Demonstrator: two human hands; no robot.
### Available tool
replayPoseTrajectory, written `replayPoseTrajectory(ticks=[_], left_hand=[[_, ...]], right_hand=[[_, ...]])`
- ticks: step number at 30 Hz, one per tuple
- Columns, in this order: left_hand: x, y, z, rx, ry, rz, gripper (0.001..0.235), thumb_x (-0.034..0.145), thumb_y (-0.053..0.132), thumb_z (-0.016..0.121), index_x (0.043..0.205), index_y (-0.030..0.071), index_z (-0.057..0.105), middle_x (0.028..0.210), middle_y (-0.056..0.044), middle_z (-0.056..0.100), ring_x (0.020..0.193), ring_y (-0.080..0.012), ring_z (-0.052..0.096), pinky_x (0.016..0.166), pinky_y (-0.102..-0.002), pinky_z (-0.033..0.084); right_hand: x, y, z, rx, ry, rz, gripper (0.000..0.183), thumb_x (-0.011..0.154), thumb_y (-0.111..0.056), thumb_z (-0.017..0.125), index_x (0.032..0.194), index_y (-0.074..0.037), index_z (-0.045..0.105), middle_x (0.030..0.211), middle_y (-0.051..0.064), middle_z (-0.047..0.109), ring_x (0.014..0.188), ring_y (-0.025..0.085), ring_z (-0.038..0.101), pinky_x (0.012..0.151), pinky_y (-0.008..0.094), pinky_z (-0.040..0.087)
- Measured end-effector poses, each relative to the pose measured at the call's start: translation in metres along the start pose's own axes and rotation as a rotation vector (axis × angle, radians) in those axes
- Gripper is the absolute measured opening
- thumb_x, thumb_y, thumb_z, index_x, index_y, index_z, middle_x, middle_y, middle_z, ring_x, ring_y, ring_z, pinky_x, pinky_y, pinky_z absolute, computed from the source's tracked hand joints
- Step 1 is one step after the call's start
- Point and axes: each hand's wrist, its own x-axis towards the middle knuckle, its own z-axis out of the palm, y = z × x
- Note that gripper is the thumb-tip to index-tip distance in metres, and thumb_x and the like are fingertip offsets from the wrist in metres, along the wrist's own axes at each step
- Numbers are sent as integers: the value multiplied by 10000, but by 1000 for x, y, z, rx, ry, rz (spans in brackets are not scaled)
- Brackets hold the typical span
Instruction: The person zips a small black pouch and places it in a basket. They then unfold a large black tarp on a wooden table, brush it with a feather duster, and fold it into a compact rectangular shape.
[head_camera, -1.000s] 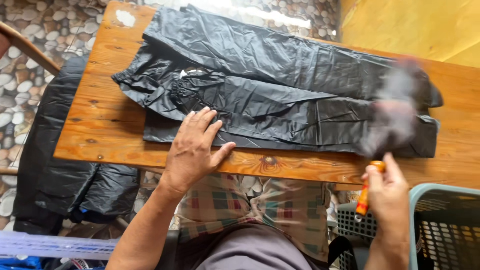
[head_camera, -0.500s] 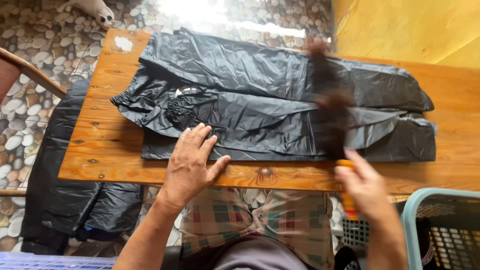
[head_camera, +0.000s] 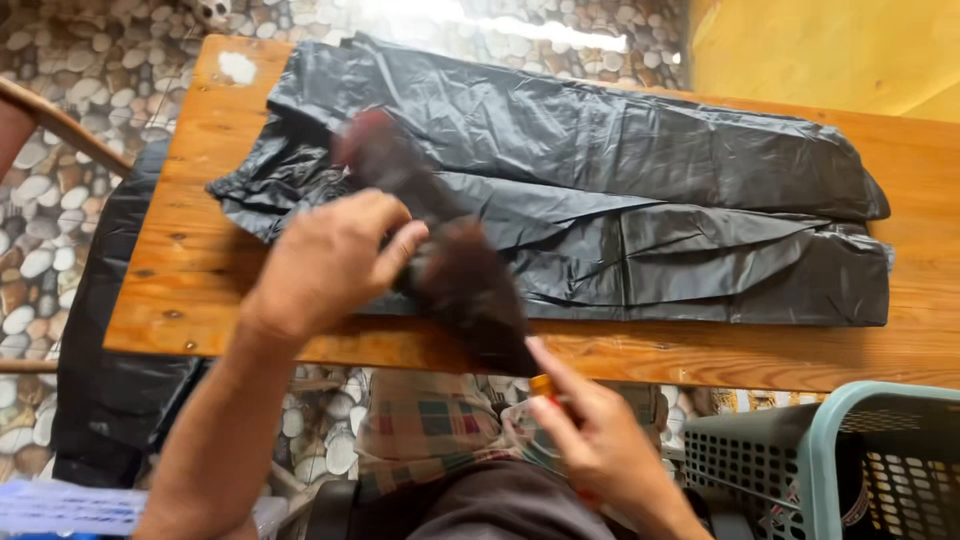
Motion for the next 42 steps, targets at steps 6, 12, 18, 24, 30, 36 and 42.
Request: replayPoseTrajectory(ticks=[6,12,18,24,30,36,42], left_hand=[[133,-38,25,-36,53,122,346,1101,327,612,1211,4,666,1134,-144,699,957,-341,670,785,-500,532],[254,-37,121,-59,-232,128,670,963,431,612,1485,36,471,1484,-222,518,1359,-409,477,1121,-511,321],[277,-36,155,69,-22,219,492,942,433,712,1194,16,647,1165,-238,594,1146,-435,570,948,-549,472],[274,-39,139,60,121,297,204,949,251,678,1033,65,686,1032,-126,616,910,-387,673,714,-527,548],[214,8,69,321,527,498,117,924,155,685,828,139,620,761,-3,605,653,-217,612,541,-347,513],[120,61,34,296,548,594,122,973,70,672,870,127,641,814,-44,667,769,-224,639,759,-358,489],[48,66,80,233,493,504,124,977,10,603,891,92,638,1214,-165,741,1145,-310,704,900,-409,528]], right_hand=[[-25,103,-92,117,635,287,633,1009,-184,544,1585,20,383,968,175,676,921,229,636,921,352,490],[-30,115,-91,338,871,101,447,1068,-68,499,1482,8,347,893,174,583,532,215,493,469,326,420],[-27,116,-84,333,893,18,456,1063,-54,475,1496,27,355,891,170,582,737,172,532,642,279,439],[-24,99,-86,476,985,-10,352,1079,-68,477,1410,-22,369,895,161,561,584,167,492,504,260,424],[-21,76,-93,474,1081,-65,271,1104,-135,463,1353,-51,395,911,122,533,509,176,452,459,269,413],[-26,62,-90,461,1115,-126,360,1098,-140,440,1441,-48,381,917,136,518,524,188,436,493,282,410],[-43,35,-78,406,1115,-204,479,1090,-89,422,1562,-37,360,933,138,483,592,182,418,527,298,428]])
